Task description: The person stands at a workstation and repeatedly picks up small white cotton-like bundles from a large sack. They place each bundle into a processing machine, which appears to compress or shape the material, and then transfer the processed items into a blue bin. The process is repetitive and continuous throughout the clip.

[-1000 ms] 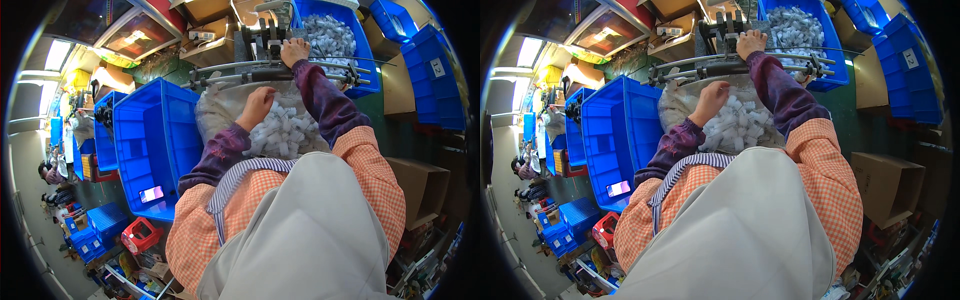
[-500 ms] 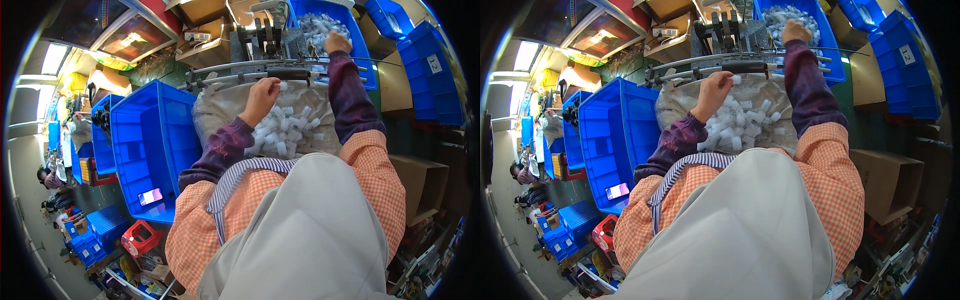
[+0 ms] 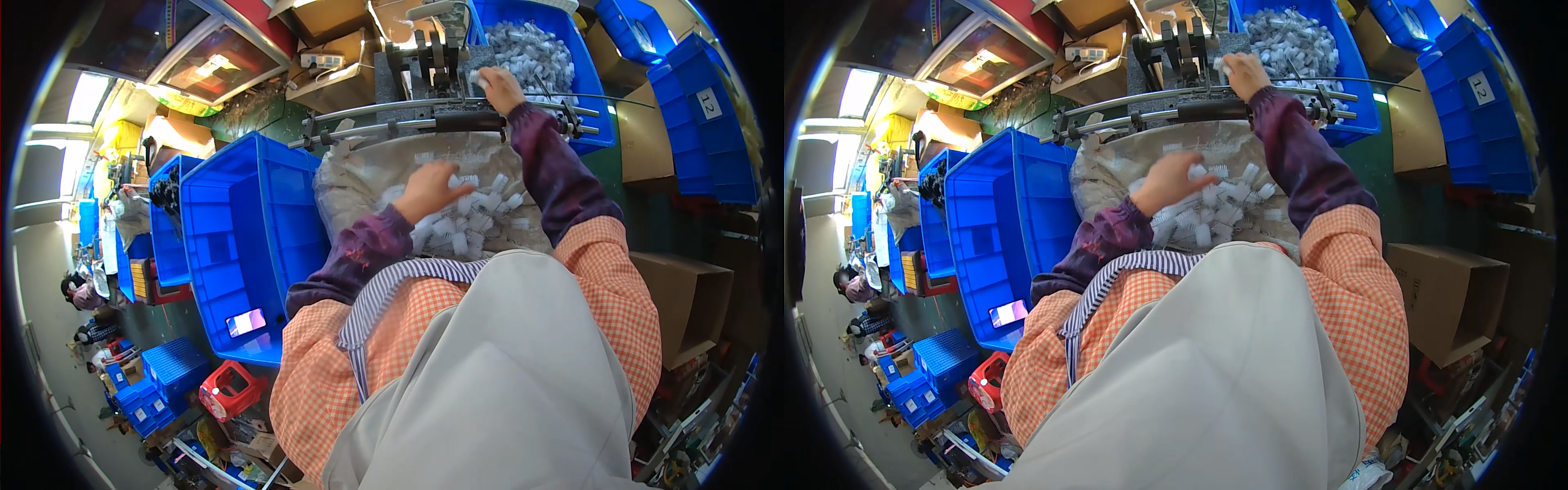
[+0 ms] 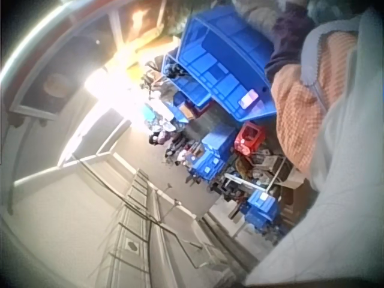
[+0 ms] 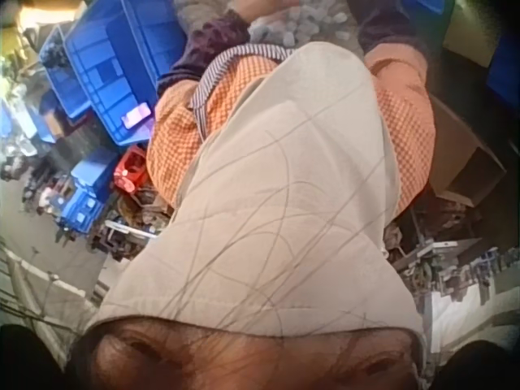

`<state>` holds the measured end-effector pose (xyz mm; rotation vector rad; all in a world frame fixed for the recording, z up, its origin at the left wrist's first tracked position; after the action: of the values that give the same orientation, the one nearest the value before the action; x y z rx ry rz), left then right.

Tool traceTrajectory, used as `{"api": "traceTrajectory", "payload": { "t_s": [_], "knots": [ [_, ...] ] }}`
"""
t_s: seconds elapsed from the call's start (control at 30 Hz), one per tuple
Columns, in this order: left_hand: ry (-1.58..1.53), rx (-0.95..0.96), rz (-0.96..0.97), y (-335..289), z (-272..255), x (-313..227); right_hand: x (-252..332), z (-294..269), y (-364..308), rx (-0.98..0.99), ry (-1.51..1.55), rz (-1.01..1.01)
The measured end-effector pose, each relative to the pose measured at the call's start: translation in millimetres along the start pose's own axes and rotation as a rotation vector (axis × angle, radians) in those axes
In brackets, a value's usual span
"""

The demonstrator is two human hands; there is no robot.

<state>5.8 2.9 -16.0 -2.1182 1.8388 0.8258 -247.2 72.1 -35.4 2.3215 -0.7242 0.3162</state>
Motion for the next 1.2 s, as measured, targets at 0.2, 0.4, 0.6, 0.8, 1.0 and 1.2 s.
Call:
{"api": "traceTrajectory", "payload": {
  "t_s": [0.2,0.4,0.6,0.8,1.0,1.2],
  "knots": [
    [-0.038,0.154,0.072,-27.7,22.1,3.1,-11.0,43.0,21.0,-0.063,-0.319,-0.058],
    [-0.221,-0.012,0.017,-18.4,16.9,11.5,-14.2,50.6,23.0,-0.122,-0.268,-0.085],
    [-0.382,-0.160,-0.158,-4.4,-9.1,9.5,-5.6,45.8,27.1,-0.039,-0.216,-0.013],
    [-0.491,-0.190,-0.237,-5.4,4.8,19.7,-9.8,47.3,25.2,-0.061,-0.376,0.087],
    [-0.509,-0.353,-0.207,-2.9,-5.8,15.1,-11.6,46.5,21.2,-0.133,-0.297,0.030],
    [-0.575,-0.509,-0.303,-4.3,-9.3,14.7,-12.8,47.6,21.1,-0.118,-0.281,0.095]
  ]
}}
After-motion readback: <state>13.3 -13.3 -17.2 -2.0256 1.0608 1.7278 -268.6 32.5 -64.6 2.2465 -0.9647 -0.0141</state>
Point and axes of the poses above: each hand's wrist, its own y-axis towards the middle knuckle, its own z-axis out of the palm, x = y × z, the point moved 1 cm from there along y, towards the middle knuckle, and after that the axes turned 12 degrees about -x, right-handed, at the moved point
